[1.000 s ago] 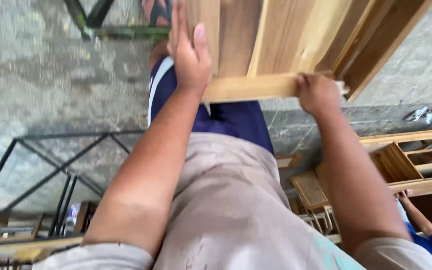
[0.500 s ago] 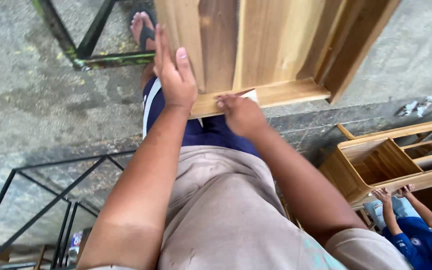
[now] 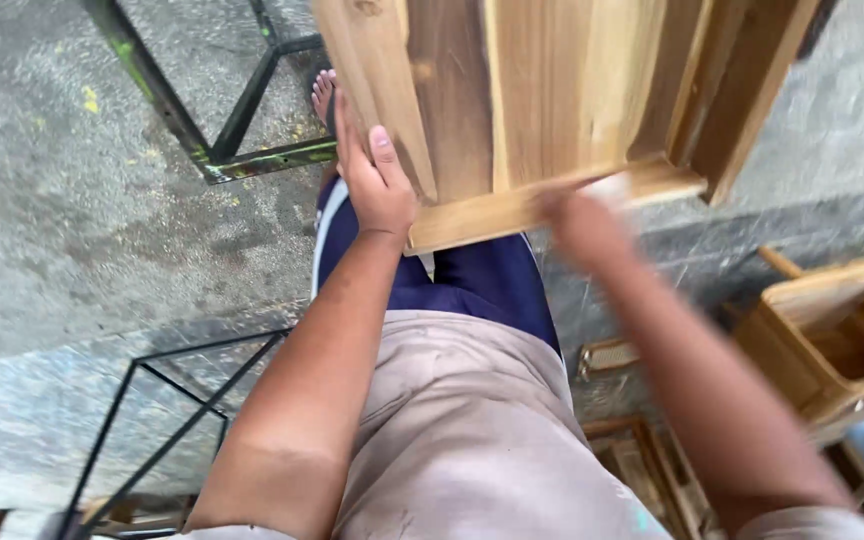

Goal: Sanding and wiping down wooden drawers to prepare them for finishing

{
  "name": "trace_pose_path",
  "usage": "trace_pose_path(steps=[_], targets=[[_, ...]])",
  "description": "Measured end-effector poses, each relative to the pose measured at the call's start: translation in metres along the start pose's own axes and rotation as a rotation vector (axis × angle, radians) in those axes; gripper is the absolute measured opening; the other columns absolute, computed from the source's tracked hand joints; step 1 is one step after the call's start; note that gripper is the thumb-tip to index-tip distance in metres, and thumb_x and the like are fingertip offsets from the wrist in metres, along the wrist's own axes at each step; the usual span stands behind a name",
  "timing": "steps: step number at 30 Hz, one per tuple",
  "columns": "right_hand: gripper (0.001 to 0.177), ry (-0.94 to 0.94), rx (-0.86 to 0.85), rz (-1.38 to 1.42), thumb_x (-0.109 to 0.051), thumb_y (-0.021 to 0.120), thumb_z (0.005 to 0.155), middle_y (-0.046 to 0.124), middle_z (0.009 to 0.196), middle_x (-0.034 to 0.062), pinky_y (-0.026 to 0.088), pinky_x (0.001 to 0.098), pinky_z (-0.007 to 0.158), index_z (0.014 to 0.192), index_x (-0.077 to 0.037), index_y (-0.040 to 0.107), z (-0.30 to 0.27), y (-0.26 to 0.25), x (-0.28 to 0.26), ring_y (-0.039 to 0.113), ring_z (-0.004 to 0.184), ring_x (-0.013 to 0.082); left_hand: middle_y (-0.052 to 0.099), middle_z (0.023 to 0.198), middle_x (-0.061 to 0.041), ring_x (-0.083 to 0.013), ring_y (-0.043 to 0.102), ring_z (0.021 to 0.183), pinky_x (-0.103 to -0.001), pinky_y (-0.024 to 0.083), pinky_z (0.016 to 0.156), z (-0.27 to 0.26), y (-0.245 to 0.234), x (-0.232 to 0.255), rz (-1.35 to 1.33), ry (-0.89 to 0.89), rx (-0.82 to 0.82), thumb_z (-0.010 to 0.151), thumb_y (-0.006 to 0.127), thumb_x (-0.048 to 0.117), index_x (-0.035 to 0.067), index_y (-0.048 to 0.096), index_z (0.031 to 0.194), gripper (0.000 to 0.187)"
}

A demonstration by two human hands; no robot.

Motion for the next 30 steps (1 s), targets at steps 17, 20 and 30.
trace_pose_path(steps=[17,20,30], targets=[[0.015,0.089,0.841,0.005,-0.007,0.065,0.099,0.074,0.124,0.0166,0.051,0.0451,0.106,0.106,-0.009,0.077,-0.103,0.012,-0.154,0.067,0.121,0.0371,0.014,0.172,-0.015,-0.0373,0.026,0.157,-0.06,0.027,0.118,0.012,-0.026,-0.01,0.329,0.096,-0.071,0.115,0.045,0.045,0.019,0.004,0.17,0.073],[0.035,0.128,1.052,-0.273,-0.013,0.051,0.116,0.055,0.154,0.0258,0.039,0.0537,0.117,0.144,0.002,0.065,-0.104,0.0,-0.131,0.05,0.146,0.0446,0.016,0.176,-0.017,-0.0329,0.03,0.166,-0.048,0.032,0.127,0.017,-0.039,0.042,0.499,0.574,-0.03,0.108,0.063,0.038,0.022,0.017,0.165,0.075],[0.038,-0.024,1.057,-0.314,-0.016,0.055,0.117,0.064,0.153,0.0175,0.023,0.0529,0.122,0.146,0.002,0.07,-0.043,0.037,-0.066,0.048,0.146,0.0418,0.066,0.075,-0.005,-0.0259,0.06,0.07,-0.04,0.038,0.09,0.031,0.009,0.108,0.741,1.168,-0.446,0.101,0.064,0.03,0.017,0.067,0.085,0.021]])
Point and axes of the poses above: each hand's wrist, its own z-axis towards the middle knuckle, its own y-axis out of the palm, x = y × z, the point moved 6 cm from there along z, towards the middle knuckle
